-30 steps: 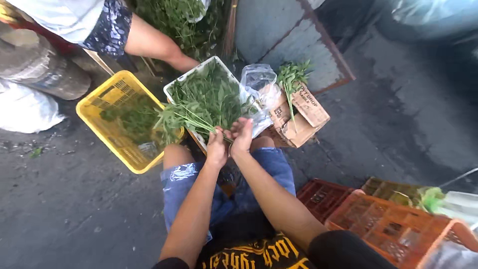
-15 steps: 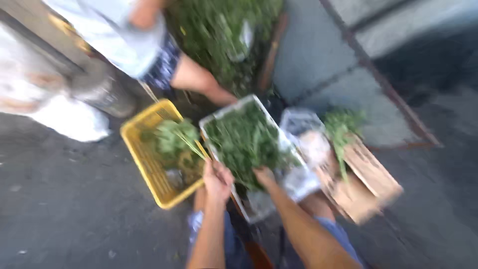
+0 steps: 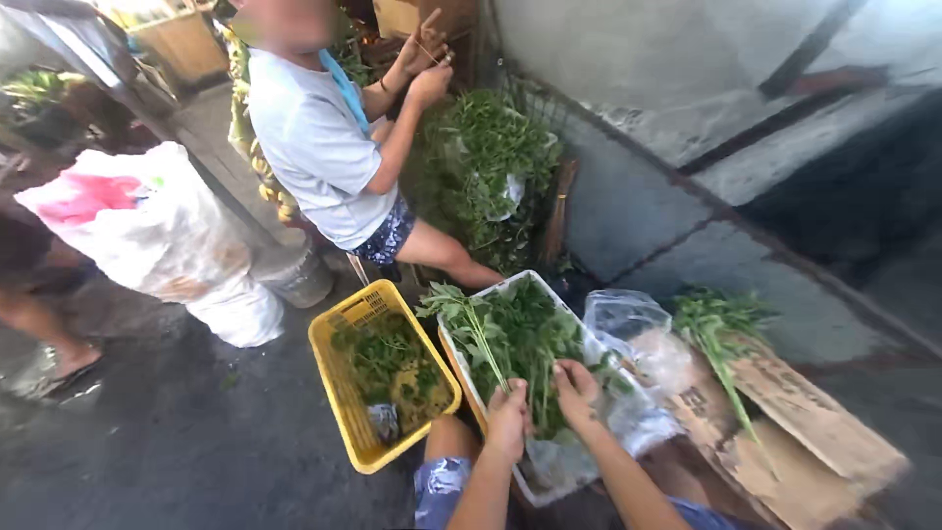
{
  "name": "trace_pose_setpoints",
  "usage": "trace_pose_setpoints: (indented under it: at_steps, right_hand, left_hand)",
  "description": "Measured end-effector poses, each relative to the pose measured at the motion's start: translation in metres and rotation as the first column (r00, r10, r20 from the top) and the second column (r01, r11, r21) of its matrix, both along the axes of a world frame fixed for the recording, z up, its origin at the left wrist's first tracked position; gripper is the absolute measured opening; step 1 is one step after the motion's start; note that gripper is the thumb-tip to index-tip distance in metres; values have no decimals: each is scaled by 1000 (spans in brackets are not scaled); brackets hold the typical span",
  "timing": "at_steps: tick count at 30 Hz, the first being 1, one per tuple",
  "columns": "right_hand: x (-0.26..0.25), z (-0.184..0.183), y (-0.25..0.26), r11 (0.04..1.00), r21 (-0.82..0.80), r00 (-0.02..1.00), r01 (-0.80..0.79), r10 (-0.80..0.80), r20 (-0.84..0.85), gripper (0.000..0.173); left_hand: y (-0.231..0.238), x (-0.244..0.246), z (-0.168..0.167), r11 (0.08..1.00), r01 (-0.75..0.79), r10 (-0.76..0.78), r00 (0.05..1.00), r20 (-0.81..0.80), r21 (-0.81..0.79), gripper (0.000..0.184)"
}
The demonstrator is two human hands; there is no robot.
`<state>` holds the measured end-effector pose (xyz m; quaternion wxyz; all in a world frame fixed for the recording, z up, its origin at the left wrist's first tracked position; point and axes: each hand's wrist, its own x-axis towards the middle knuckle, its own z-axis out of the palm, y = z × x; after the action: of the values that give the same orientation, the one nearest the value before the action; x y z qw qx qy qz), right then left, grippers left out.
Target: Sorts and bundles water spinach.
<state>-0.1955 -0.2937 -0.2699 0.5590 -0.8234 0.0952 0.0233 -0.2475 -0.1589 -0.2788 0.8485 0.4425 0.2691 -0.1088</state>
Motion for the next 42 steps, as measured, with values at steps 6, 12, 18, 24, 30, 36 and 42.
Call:
trace_pose_setpoints:
  at_steps: [6, 12, 18, 24, 30, 36, 42]
  right_hand:
    - [-43, 20, 4, 951, -262, 975, -164, 196, 102, 31]
    - [-27, 35, -9, 961, -220, 970, -165, 199, 141, 31]
    - [-10, 30, -28, 963, -183, 964, -197, 224, 143, 36]
    - [6, 25, -43, 884, -281, 925, -374, 377, -47, 35]
    - [15, -60, -131, 918, -262, 951, -299, 262, -165, 52]
    - [-18, -73, -209, 928, 302, 976, 217, -203, -80, 21]
    - [-43, -47, -187, 992, 24, 826, -124, 116, -551, 43]
  left_hand:
    - [-31, 6, 19, 974, 48, -54, 998, 22, 222, 44]
    - [-33, 47, 67, 907, 71, -95, 995, 38, 415, 30]
    - [-18, 89, 139, 812, 31, -154, 974, 164, 582, 27]
    - [16, 108, 186, 751, -113, -150, 930, 334, 650, 29]
    - [57, 99, 139, 791, 61, -253, 939, 234, 609, 15]
    - [74, 54, 5, 855, 150, -183, 983, 19, 496, 15]
    - [56, 35, -65, 931, 76, -23, 988, -151, 357, 19]
